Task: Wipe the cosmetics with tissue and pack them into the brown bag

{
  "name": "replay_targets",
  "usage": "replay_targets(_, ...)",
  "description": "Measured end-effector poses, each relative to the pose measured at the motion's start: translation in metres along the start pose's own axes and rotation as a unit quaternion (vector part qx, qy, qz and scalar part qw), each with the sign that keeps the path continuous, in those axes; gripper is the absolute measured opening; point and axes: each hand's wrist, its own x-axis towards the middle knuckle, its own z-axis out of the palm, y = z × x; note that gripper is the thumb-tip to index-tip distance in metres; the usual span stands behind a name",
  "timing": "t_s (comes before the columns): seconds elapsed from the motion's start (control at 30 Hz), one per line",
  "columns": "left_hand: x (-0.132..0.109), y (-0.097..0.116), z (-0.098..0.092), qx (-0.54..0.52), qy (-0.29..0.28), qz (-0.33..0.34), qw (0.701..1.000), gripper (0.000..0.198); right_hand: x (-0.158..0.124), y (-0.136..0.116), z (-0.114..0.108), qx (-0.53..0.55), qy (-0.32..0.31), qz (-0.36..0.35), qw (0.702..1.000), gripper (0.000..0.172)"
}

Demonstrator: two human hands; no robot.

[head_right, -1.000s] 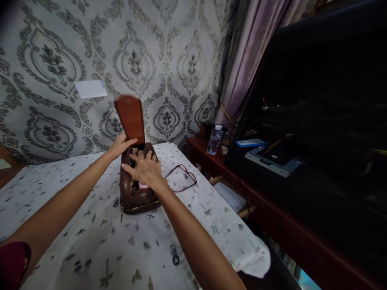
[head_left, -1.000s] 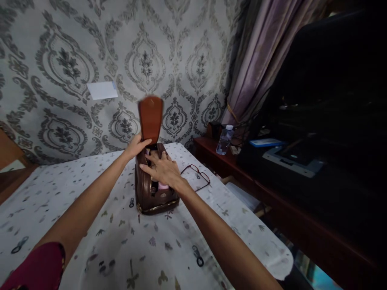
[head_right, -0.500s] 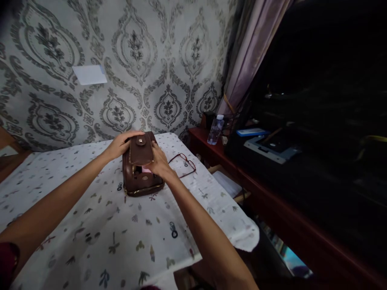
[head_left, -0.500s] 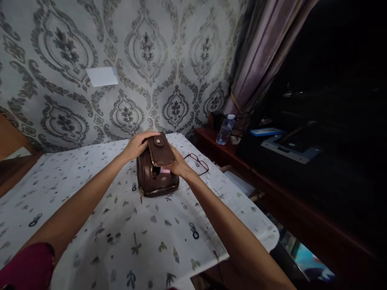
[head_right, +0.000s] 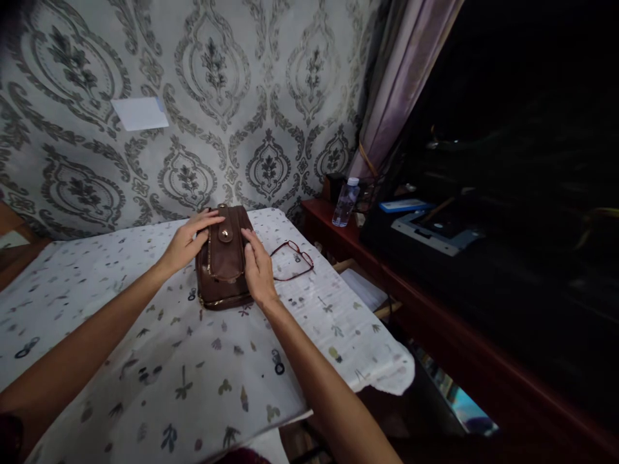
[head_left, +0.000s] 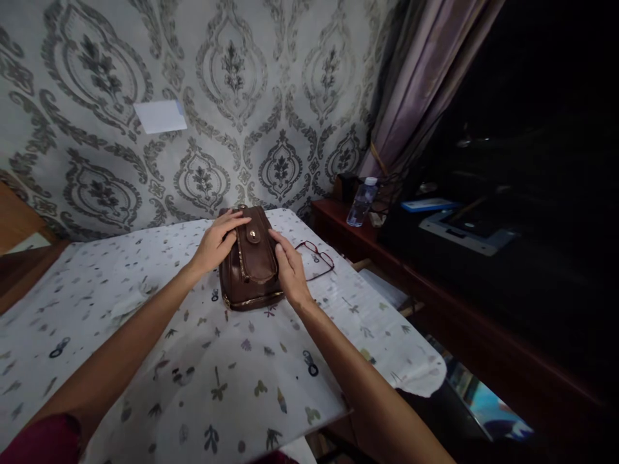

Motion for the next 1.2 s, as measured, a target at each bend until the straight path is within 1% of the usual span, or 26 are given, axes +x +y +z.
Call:
replay_targets(0.1,-0.018,0.013,0.003,0.009,-0.001,0.004,1.0,0.042,-0.002,-0.004,0.002,-0.013,0.013,0.009,1.0,0.057)
replay_targets(0.2,-0.039,0.028,0.007,0.033,-0.008,0.018,0.999,0.047,-0.005,-0.005,0.004,-0.023,0.017,0.008,1.0,0.058)
replay_targets(0.33,-0.054,0.04,0.016,0.078,-0.019,0.043,0.996,0.066,-0.006,-0.005,0.006,-0.032,0.015,0.001,0.999,0.058)
replay_targets(0.47,-0.055,0.043,0.025,0.095,0.008,0.061,0.994,0.063,-0.005,-0.004,0.009,-0.035,0.021,-0.013,0.999,0.054)
replay_targets(0.6,-0.055,0.042,0.028,0.086,0.026,0.077,0.993,0.061,-0.005,-0.004,0.009,-0.065,0.017,-0.029,0.997,0.053)
replay_targets(0.8,-0.058,0.039,0.027,0.083,0.022,0.087,0.992,0.06,-0.008,-0.01,0.012,-0.118,0.005,-0.035,0.992,0.058)
replay_targets(0.93,-0.059,0.035,0.027,0.078,0.018,0.088,0.993,0.063,-0.014,-0.009,0.023,-0.151,0.031,-0.045,0.987,0.057)
replay_targets(1.07,-0.059,0.035,0.026,0.073,0.019,0.104,0.992,0.065,-0.018,0.0,0.031,-0.169,0.069,-0.084,0.98,0.055)
replay_targets(1.2,-0.058,0.036,0.024,0.075,0.01,0.107,0.991,0.064,-0.015,0.004,0.031,-0.192,0.068,-0.112,0.973,0.057)
